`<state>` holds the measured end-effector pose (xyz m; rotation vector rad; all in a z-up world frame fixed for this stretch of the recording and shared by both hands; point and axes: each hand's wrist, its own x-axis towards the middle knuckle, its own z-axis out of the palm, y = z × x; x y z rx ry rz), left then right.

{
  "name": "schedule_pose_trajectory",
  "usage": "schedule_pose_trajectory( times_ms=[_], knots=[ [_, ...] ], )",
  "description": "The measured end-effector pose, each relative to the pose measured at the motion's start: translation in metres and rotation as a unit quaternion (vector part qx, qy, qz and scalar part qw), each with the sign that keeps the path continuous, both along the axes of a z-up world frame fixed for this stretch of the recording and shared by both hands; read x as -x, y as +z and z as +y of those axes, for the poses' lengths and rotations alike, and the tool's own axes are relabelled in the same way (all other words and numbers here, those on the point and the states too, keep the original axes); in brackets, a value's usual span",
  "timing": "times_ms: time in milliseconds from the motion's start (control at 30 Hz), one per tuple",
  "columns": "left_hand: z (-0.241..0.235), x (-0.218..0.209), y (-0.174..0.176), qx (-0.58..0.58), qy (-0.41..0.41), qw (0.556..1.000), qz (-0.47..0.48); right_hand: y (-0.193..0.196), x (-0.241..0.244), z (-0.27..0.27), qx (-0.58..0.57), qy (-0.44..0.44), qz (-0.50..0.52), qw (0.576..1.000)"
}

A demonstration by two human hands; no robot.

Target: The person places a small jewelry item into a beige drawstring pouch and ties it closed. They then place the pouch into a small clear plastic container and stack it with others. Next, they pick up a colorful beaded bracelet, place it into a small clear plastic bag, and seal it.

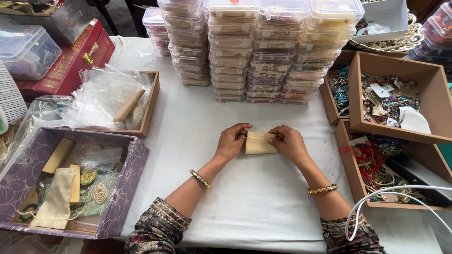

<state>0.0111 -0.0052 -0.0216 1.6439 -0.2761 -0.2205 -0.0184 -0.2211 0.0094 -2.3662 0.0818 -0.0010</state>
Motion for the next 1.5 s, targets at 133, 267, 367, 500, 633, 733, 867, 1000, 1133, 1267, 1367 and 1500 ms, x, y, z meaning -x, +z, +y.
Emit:
schedule_pose_trajectory(
  times_ms=[133,267,367,500,633,733,867,1000,1133,1267,1367,1500],
  knots=[
    [-0.002,0.010,0.016,-0.032,0.033,0.997,-0.058,0.003,0.001,-0.001,0.001,0.029,-0.035,0.999],
    [0.006,0.014,0.039,-0.231,0.080,0.951,-0.191,0.006,0.004,-0.001,-0.001,0.089,-0.048,0.995],
    [0.011,0.009,0.035,-0.270,0.042,0.958,-0.085,0.003,0.002,0.001,0.037,0.110,-0.053,0.992],
    [0.002,0.011,0.029,-0.249,0.031,0.960,-0.122,-0.002,0.002,0.000,0.072,0.108,-0.043,0.991],
    [-0.007,0.013,0.019,-0.225,0.064,0.956,-0.179,-0.010,-0.006,-0.006,0.034,0.105,-0.046,0.993],
    [-0.007,0.013,0.015,-0.222,0.074,0.944,-0.234,0.002,-0.007,-0.002,0.058,0.076,-0.011,0.995],
    [-0.009,0.011,0.016,-0.154,0.072,0.964,-0.206,-0.003,-0.023,-0.006,0.061,0.115,0.025,0.991],
    [-0.009,-0.007,-0.013,-0.062,0.037,0.993,-0.095,-0.007,-0.039,-0.010,0.067,0.132,0.072,0.986],
    [-0.006,-0.006,-0.006,-0.098,0.055,0.985,-0.133,-0.020,-0.038,-0.015,0.087,0.161,0.002,0.983],
    [0.001,-0.009,0.000,-0.201,0.068,0.952,-0.220,-0.025,-0.026,-0.016,0.031,0.117,-0.031,0.992],
    [0.027,0.013,0.053,-0.340,0.020,0.897,-0.283,-0.030,-0.024,-0.015,-0.004,0.116,-0.075,0.990],
    [0.102,0.046,0.158,-0.505,-0.222,0.807,-0.210,-0.027,-0.022,-0.011,-0.008,0.107,-0.079,0.991]
  ],
)
